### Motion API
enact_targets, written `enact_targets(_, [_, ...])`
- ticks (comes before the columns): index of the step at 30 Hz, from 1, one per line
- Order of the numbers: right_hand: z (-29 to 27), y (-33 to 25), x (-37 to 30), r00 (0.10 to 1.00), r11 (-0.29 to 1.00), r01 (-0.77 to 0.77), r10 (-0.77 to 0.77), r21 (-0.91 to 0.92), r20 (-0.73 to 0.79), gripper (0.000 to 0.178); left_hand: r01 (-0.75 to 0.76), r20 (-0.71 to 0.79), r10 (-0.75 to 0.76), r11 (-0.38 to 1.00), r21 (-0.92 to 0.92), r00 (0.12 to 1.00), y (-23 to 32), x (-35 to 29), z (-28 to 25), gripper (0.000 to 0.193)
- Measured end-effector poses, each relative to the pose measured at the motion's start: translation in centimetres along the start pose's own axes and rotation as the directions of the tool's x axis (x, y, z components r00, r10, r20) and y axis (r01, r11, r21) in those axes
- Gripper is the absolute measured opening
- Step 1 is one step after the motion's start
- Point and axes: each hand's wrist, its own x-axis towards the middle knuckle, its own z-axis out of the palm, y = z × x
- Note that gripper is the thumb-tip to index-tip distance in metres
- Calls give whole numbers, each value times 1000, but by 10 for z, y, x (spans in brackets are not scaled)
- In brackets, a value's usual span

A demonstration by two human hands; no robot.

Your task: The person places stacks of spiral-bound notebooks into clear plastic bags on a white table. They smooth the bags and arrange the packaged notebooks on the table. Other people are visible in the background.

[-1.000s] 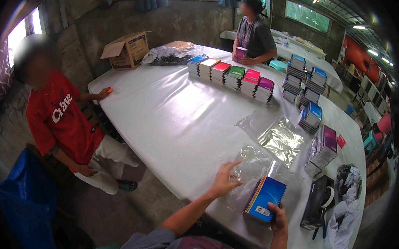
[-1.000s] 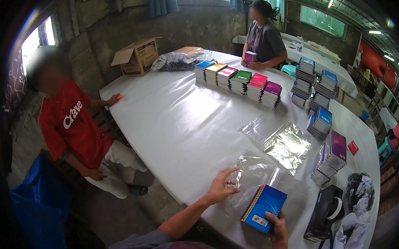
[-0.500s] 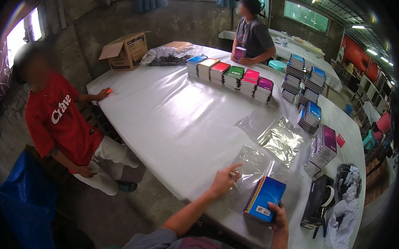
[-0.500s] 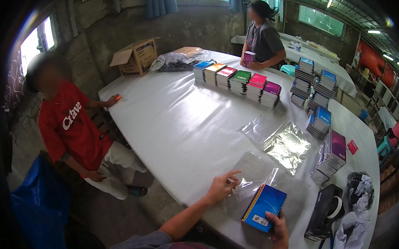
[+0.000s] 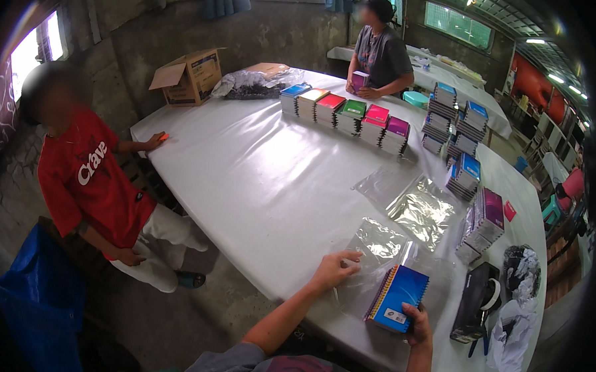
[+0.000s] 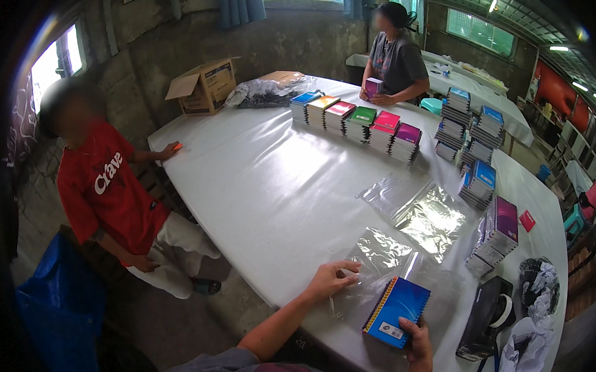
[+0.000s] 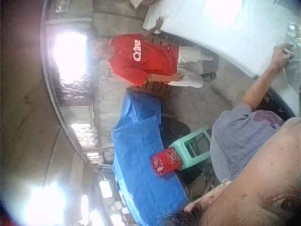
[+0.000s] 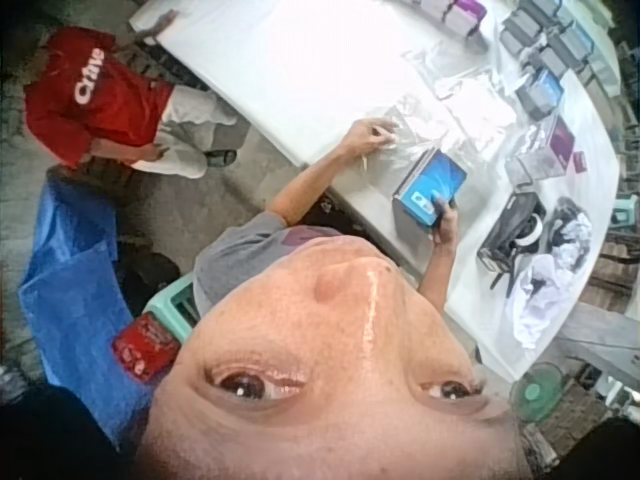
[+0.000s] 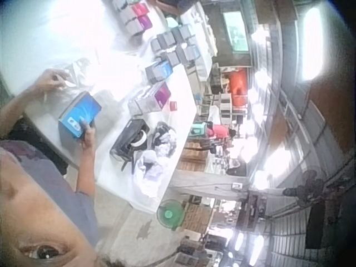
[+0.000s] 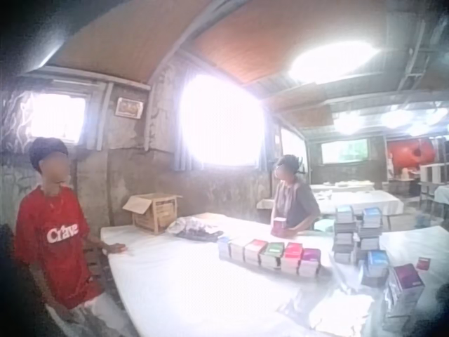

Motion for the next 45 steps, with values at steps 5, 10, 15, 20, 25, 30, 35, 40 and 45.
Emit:
enact_targets(5, [-2,1,1,1000,1000,-1,1,-6,-9,58,29,11,-29,1000,10,1000,5,-1,-1,41])
enact_targets(10, [-1,1,0,1000,1000,10,-10,-11,-6,59,63,21,-63,998,-11,998,11,-4,-3,42])
enact_targets(15, [0,1,1,1000,1000,19,-19,-17,-12,60,16,10,-16,1000,4,1000,7,-3,-3,42])
enact_targets(20, [0,1,2,1000,1000,12,-12,-13,-17,59,-16,9,16,1000,14,1000,3,-2,-3,43])
enact_targets(25, [-2,3,3,1000,1000,10,-10,-10,-15,60,2,15,-2,1000,27,1000,3,-2,-3,43])
enact_targets(30, [-1,1,2,1000,1000,3,-3,-3,-18,62,34,36,-35,999,32,999,9,-5,-5,47])
enact_targets(35, [-5,3,5,1000,1000,-16,16,-21,-5,62,49,41,-49,999,3,998,10,-5,-4,52])
enact_targets(40, [-10,5,7,999,1000,-14,15,-23,41,63,33,40,-34,998,46,999,8,-3,-5,52])
enact_targets(45, [-11,6,8,999,1000,3,-2,-13,53,62,24,24,-24,1000,4,999,4,-2,-3,48])
